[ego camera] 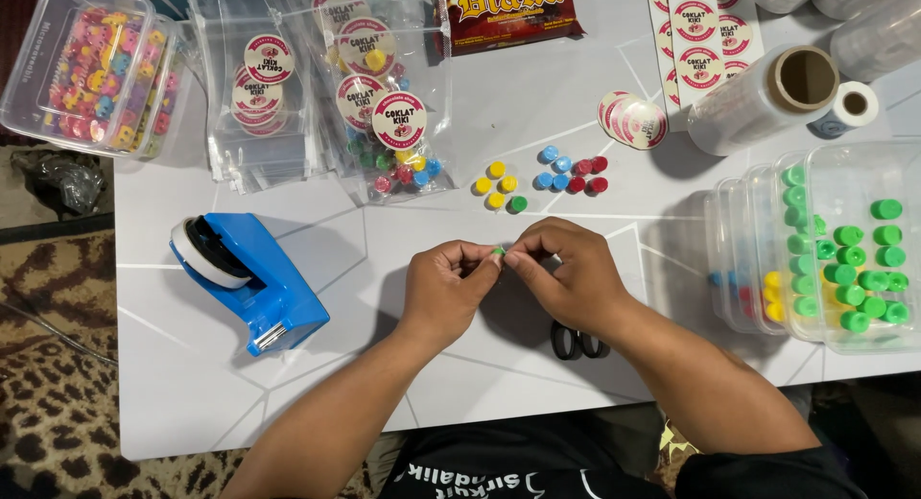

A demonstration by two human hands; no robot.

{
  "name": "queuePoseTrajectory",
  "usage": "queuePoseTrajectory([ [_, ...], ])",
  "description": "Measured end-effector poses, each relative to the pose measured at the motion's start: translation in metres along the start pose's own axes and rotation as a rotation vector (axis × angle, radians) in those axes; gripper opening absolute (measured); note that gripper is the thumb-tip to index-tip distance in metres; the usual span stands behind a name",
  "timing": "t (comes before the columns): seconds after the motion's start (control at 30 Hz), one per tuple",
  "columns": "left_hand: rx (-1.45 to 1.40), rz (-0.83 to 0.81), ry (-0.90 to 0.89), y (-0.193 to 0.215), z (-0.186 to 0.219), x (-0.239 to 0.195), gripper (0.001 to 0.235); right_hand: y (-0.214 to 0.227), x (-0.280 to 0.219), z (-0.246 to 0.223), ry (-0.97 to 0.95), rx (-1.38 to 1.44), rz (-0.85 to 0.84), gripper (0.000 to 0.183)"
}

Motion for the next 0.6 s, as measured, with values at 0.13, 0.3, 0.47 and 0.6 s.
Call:
queuePoseTrajectory([
  [0.13, 0.008, 0.013, -0.001, 0.001, 0.002, 0.0, 0.015, -0.009, -0.005, 0.004, 0.214, -0.159, 0.069, 0.005],
  [0.3, -0.104, 0.016, -0.05, 0.001, -0.003, 0.001, 0.015, -0.012, -0.008, -0.005, 0.465, -0.363, 0.171, 0.004],
  [0.47, -0.163, -0.011, -0.065, 0.0, -0.005, 0.002, 0.018, -0.015, -0.011, 0.001, 0.682, -0.577, 0.2, 0.002],
  [0.6, -0.241, -0.023, -0.071, -0.003, -0.016, 0.006, 0.024, -0.016, -0.012, 0.003, 0.786, -0.721, 0.216, 0.002],
])
Point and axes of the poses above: each hand's wrist, its own x-axis towards the middle knuckle, its own y-axis out of the back of the hand, z = x × y, the point moved 2 cm from there along x, towards the middle knuckle
